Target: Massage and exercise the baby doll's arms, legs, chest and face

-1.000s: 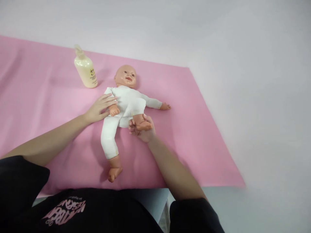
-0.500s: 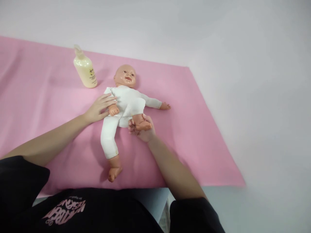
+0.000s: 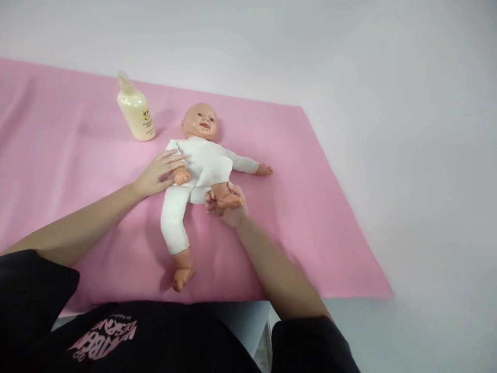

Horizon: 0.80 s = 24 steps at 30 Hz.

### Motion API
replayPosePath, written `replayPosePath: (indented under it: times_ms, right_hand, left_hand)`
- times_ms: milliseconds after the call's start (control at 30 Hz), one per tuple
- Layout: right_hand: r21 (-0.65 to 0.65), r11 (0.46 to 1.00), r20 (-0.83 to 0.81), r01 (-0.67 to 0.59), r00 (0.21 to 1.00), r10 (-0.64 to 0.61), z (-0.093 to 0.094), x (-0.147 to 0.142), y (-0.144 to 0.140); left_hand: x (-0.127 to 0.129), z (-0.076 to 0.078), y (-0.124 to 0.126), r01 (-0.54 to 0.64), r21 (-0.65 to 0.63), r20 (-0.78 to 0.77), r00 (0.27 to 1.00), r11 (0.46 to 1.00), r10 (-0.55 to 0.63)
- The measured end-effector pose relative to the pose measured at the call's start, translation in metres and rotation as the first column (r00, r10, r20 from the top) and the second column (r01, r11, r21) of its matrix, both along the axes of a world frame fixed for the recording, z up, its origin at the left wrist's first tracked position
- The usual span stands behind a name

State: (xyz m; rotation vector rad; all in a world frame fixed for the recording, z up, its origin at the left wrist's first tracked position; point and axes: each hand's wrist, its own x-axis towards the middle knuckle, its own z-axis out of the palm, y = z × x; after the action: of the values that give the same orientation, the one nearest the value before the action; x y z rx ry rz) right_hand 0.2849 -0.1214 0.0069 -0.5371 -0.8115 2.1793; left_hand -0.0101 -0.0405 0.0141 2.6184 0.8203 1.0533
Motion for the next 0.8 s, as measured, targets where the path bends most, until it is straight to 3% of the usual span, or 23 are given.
replayPosePath:
  times_ms: [800]
  right_hand:
    - [0.017, 1.000, -0.031, -0.018, 0.999, 0.018, 0.0012, -0.0011, -0.0004]
  left_hand:
    - [-0.0008, -0.0009, 0.0006, 0.010, 0.004, 0.011, 1.000, 1.000, -0.010]
